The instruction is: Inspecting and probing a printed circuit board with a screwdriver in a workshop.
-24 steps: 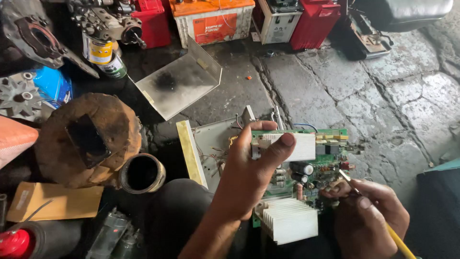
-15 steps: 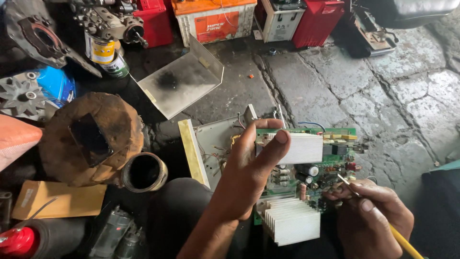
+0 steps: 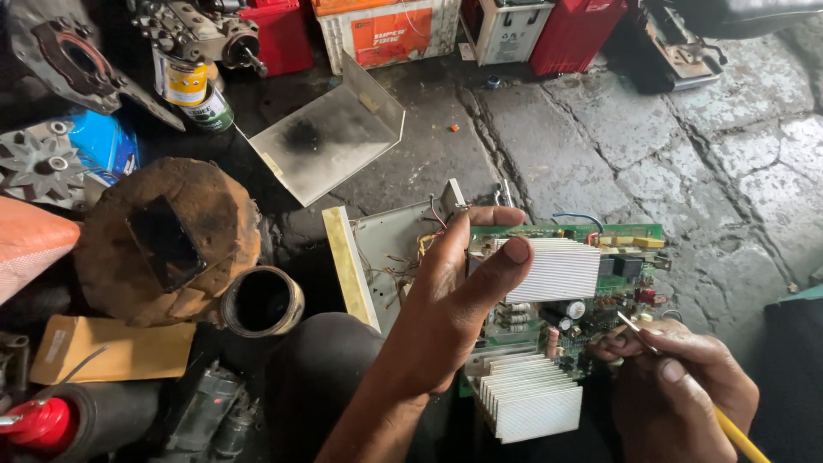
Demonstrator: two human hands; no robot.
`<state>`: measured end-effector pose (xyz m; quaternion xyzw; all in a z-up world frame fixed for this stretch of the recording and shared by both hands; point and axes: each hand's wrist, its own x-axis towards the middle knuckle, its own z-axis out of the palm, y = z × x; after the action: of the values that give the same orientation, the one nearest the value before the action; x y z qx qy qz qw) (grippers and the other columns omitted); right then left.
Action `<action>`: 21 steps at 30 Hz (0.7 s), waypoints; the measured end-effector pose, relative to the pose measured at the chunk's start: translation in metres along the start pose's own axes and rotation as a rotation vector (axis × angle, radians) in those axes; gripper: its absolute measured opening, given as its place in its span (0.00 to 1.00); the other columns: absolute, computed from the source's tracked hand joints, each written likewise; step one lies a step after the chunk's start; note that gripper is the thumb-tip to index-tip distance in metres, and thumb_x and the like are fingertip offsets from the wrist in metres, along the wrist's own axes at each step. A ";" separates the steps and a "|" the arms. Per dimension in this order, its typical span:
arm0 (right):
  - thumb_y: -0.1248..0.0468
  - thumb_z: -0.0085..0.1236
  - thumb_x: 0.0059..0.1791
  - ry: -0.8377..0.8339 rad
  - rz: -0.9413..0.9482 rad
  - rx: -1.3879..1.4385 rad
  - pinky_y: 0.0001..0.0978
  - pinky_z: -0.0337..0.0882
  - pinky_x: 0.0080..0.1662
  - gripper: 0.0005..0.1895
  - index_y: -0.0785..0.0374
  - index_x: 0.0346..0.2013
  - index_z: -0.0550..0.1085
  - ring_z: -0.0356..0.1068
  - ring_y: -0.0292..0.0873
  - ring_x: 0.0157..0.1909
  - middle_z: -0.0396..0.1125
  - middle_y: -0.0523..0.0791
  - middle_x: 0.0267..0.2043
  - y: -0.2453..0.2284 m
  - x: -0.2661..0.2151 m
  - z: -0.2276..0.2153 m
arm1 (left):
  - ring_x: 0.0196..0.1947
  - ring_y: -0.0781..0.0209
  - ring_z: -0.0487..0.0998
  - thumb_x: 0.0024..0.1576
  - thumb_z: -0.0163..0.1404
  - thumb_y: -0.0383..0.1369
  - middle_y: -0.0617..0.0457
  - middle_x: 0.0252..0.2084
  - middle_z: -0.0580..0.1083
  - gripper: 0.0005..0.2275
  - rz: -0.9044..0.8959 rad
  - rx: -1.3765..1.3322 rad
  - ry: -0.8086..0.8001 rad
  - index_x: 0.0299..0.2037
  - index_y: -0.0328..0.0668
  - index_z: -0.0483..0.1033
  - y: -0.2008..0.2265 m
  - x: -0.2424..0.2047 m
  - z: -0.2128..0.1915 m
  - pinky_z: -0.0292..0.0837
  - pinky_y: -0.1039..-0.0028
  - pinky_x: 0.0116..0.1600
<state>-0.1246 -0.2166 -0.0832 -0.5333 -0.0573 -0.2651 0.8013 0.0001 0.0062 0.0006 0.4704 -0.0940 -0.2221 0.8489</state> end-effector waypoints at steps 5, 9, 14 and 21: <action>0.73 0.48 0.56 0.009 0.002 -0.067 0.51 0.72 0.62 0.10 0.82 0.48 0.69 0.73 0.57 0.52 0.70 0.67 0.48 0.002 -0.002 -0.006 | 0.50 0.62 0.74 0.59 0.54 0.47 0.45 0.46 0.75 0.28 0.020 0.001 -0.013 0.61 0.32 0.66 -0.001 -0.002 -0.001 0.69 0.71 0.57; 0.72 0.52 0.58 -0.024 -0.038 0.032 0.46 0.71 0.58 0.10 0.82 0.49 0.70 0.72 0.54 0.48 0.70 0.66 0.46 0.004 -0.001 0.002 | 0.53 0.61 0.76 0.59 0.54 0.56 0.44 0.48 0.76 0.33 0.056 0.196 -0.001 0.61 0.33 0.68 0.004 -0.004 -0.002 0.71 0.70 0.59; 0.73 0.51 0.56 -0.005 -0.025 0.027 0.44 0.70 0.57 0.12 0.83 0.50 0.71 0.72 0.54 0.47 0.70 0.66 0.45 0.003 -0.003 0.003 | 0.49 0.59 0.79 0.53 0.56 0.60 0.42 0.46 0.77 0.37 0.055 0.295 0.021 0.60 0.34 0.68 0.007 -0.005 0.001 0.77 0.67 0.53; 0.72 0.50 0.56 -0.018 -0.052 -0.006 0.45 0.71 0.56 0.11 0.81 0.48 0.71 0.72 0.55 0.45 0.71 0.66 0.45 0.003 -0.003 0.005 | 0.47 0.59 0.79 0.52 0.61 0.55 0.43 0.45 0.77 0.35 0.062 0.225 0.015 0.59 0.33 0.68 0.009 -0.005 0.005 0.78 0.69 0.51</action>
<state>-0.1252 -0.2105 -0.0847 -0.5366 -0.0776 -0.2810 0.7919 -0.0031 0.0087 0.0109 0.5612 -0.1263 -0.1801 0.7979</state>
